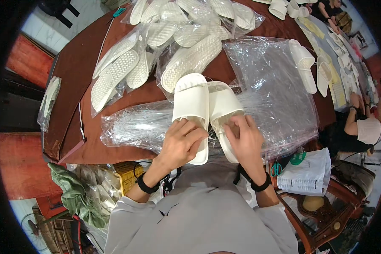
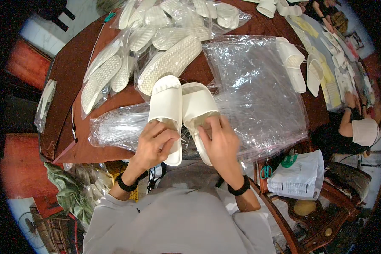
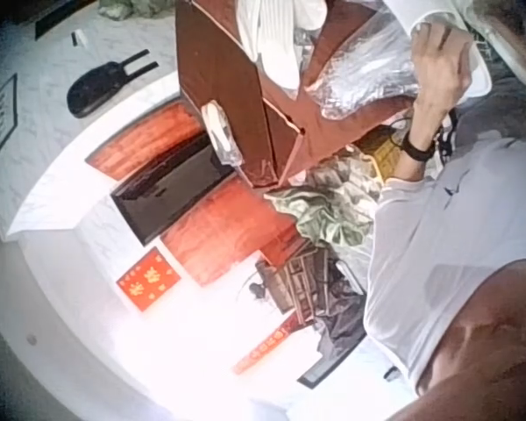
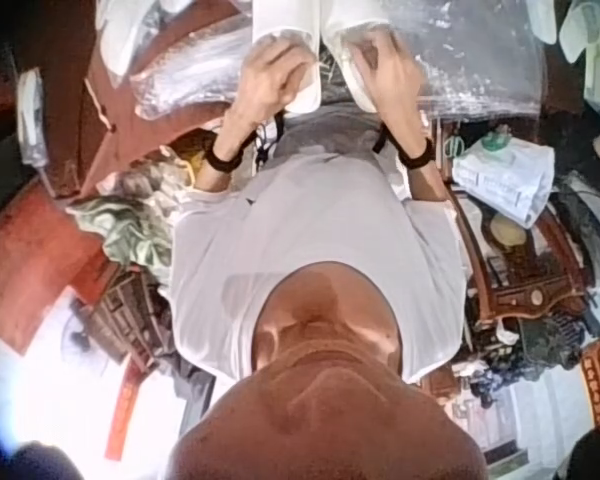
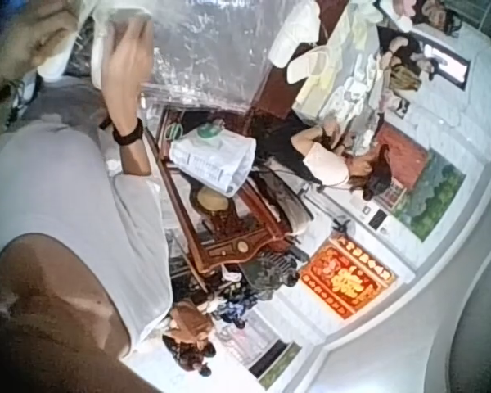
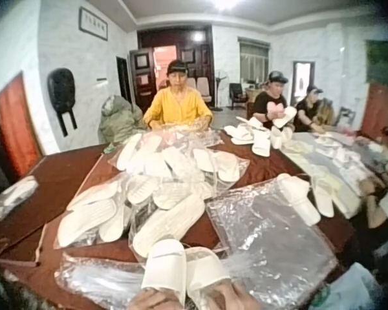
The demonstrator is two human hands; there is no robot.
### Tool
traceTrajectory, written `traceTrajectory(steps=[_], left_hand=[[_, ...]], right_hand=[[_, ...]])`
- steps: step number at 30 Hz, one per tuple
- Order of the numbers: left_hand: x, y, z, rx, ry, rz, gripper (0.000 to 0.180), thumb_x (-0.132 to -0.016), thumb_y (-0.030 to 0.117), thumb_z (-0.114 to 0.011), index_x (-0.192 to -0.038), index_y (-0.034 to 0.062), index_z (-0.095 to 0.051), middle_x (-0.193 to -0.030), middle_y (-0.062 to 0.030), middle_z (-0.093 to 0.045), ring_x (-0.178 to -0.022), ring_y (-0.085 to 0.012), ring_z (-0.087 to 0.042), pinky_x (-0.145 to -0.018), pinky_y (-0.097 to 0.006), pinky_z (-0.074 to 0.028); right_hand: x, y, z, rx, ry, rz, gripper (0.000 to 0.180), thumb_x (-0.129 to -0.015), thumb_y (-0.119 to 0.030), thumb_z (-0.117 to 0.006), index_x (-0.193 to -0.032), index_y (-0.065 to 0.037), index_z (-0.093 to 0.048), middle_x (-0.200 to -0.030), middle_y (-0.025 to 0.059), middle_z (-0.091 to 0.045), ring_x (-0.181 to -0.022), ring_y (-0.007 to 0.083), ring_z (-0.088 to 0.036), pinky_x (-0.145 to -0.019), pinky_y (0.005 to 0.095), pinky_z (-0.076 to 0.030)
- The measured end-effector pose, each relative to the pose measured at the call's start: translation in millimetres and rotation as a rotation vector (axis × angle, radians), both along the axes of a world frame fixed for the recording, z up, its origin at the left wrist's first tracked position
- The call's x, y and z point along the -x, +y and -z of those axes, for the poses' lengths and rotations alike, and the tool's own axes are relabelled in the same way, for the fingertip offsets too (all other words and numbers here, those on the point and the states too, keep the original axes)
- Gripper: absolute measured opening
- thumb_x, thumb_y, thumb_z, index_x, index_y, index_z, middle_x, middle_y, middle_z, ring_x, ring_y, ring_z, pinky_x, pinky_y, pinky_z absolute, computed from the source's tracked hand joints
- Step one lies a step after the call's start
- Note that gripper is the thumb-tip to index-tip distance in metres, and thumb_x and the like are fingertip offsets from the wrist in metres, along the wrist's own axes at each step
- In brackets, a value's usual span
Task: Packing white slippers into plastic bags at a manufacturing facility.
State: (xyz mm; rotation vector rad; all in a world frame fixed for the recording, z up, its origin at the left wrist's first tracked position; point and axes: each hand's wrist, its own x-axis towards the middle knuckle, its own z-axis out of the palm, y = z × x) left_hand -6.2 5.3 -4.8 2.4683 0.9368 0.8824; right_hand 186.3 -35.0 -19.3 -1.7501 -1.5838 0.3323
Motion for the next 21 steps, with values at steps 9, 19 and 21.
traceTrajectory(steps=[9, 19, 21], left_hand=[[-12, 1, -23, 0.116, -0.066, 0.092, 0.015, -0.070, 0.004, -0.067, -0.084, 0.0092, -0.065, -0.088, -0.0054, -0.059, -0.077, -0.0241, -0.055, -0.069, -0.032, -0.043], [-44, 7, 1, -0.069, 0.052, 0.110, 0.023, -0.071, 0.007, -0.066, -0.094, 0.0071, -0.063, -0.092, -0.0045, -0.060, -0.077, -0.0228, -0.056, -0.070, -0.033, -0.045], [-44, 7, 3, -0.037, 0.123, 0.148, 0.019, -0.072, 0.007, -0.066, -0.090, 0.0062, -0.062, -0.087, -0.0046, -0.059, -0.075, -0.0228, -0.056, -0.067, -0.033, -0.043]], right_hand=[[-7, -2, 11, -0.094, -0.130, -0.056, 0.010, -0.075, -0.005, -0.063, -0.084, -0.005, -0.058, -0.080, 0.0092, -0.057, -0.065, 0.0266, -0.058, -0.056, 0.0361, -0.044], [-16, -31, -4, -0.191, -0.008, -0.160, 0.016, -0.071, -0.004, -0.070, -0.085, -0.005, -0.062, -0.074, 0.0076, -0.053, -0.063, 0.0250, -0.053, -0.054, 0.0345, -0.042], [-17, -34, -4, -0.179, 0.040, -0.158, 0.016, -0.072, -0.004, -0.070, -0.085, -0.005, -0.062, -0.073, 0.0077, -0.054, -0.062, 0.0246, -0.053, -0.053, 0.0339, -0.042]])
